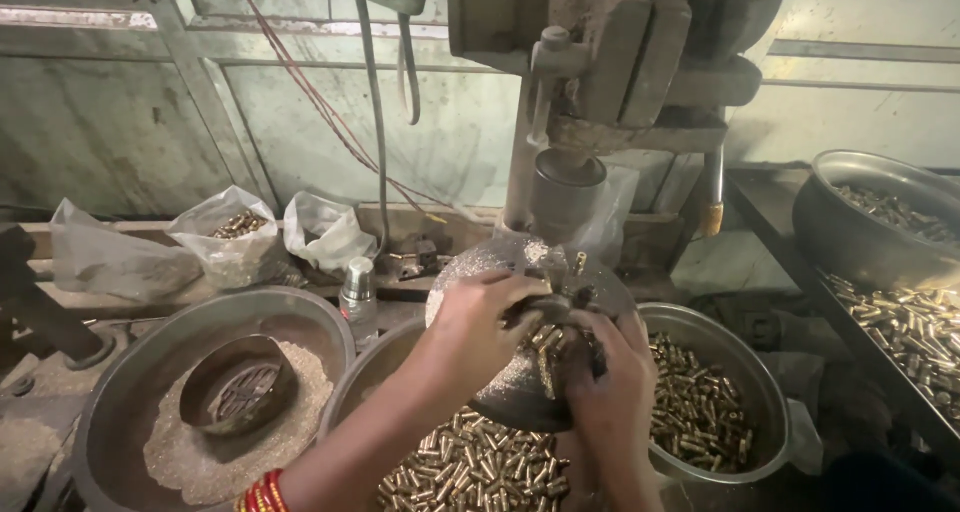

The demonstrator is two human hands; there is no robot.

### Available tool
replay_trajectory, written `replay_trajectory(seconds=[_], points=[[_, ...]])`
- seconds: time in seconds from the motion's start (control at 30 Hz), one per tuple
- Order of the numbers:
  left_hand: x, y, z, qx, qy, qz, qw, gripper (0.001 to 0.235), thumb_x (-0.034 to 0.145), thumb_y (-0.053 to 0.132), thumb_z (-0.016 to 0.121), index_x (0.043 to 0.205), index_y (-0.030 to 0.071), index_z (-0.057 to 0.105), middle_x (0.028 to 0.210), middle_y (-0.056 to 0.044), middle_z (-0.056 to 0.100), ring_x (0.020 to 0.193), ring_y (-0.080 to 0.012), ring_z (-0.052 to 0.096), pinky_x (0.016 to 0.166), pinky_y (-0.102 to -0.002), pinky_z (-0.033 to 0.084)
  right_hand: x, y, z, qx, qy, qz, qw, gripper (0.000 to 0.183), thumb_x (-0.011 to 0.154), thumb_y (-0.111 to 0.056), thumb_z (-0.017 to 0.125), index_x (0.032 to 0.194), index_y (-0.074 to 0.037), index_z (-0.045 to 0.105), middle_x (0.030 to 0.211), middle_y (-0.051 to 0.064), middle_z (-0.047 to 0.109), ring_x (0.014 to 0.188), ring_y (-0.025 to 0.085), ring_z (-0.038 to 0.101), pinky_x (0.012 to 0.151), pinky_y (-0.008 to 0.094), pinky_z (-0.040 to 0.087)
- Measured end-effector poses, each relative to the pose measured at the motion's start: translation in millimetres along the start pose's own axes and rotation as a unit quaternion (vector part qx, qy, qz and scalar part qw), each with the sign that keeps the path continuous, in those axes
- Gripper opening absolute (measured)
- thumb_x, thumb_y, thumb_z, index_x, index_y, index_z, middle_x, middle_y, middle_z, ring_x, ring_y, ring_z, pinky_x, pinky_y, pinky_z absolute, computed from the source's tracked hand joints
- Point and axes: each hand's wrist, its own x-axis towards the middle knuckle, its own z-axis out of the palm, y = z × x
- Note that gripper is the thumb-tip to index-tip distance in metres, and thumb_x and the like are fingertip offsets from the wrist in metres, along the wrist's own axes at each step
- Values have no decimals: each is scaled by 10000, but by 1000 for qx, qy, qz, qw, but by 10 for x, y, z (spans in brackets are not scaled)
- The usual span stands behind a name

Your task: Operates a machine to process or sort small cylindrical metal parts.

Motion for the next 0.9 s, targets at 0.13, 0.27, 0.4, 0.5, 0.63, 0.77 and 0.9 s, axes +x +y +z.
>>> replay_trajectory(seconds=[0.13, 0.27, 0.4, 0.5, 0.63, 0.77, 0.9], points=[[137, 123, -28, 62, -22, -117, 991, 320, 829, 141, 798, 1143, 118, 743, 1174, -153, 726, 1025, -286, 706, 838, -375, 611, 20, 6, 13, -5, 7, -23, 1000, 183, 866, -48, 683, 1043, -35, 725, 1092, 155, 694, 998, 338, 677, 850, 404, 521], [134, -101, -19, 83, 5, -94, 992, 767, 747, 274, 878, 1363, 73, 467, 1363, -217, 594, 1283, -368, 560, 1086, -516, 444, -11, 117, 96, -15, 19, -23, 999, 185, 876, -62, 688, 1054, -26, 718, 1097, 149, 687, 1021, 341, 669, 875, 429, 524], [157, -73, -45, 1, -67, -199, 978, 846, 797, 244, 820, 1511, 149, 377, 1448, -194, 569, 1370, -369, 493, 1141, -546, 347, 153, 268, -120, -107, 63, -70, 990, 299, 877, -104, 743, 1168, -52, 695, 1256, 216, 639, 1257, 398, 563, 1158, 580, 362], [141, -123, -46, -26, -31, -116, 992, 886, 780, 211, 858, 1489, 83, 342, 1448, -242, 542, 1409, -391, 460, 1188, -535, 303, 740, 78, -396, -39, 172, -30, 984, 675, 895, -142, 773, 1450, 2, 418, 1453, 353, 341, 1400, 433, 373, 1088, 547, 404], [176, -48, -66, -1, -35, -138, 990, 840, 759, 135, 849, 1448, 79, 372, 1424, -219, 569, 1383, -377, 487, 1173, -521, 336, 1823, 1050, -147, 21, 30, -89, 995, 546, 917, -71, 802, 1395, -39, 540, 1263, 173, 618, 1132, 338, 621, 939, 496, 535], [208, 89, -119, -99, -52, -188, 976, 717, 810, 36, 722, 1454, 108, 417, 1376, -168, 643, 1289, -309, 640, 1089, -414, 476, 2618, 2075, 299, -193, -22, -223, 955, 287, 1023, -96, 740, 1282, -120, 619, 1228, 81, 688, 1148, 284, 658, 988, 404, 551], [215, 0, -105, -195, -39, -201, 959, 713, 768, -76, 638, 1431, 91, 435, 1467, -139, 558, 1307, -291, 609, 1006, -395, 533, 2650, 1964, 457, -2, -23, -218, 976, 469, 1116, -187, 631, 1525, -4, 490, 1512, 160, 559, 1366, 310, 554, 1118, 440, 478]])
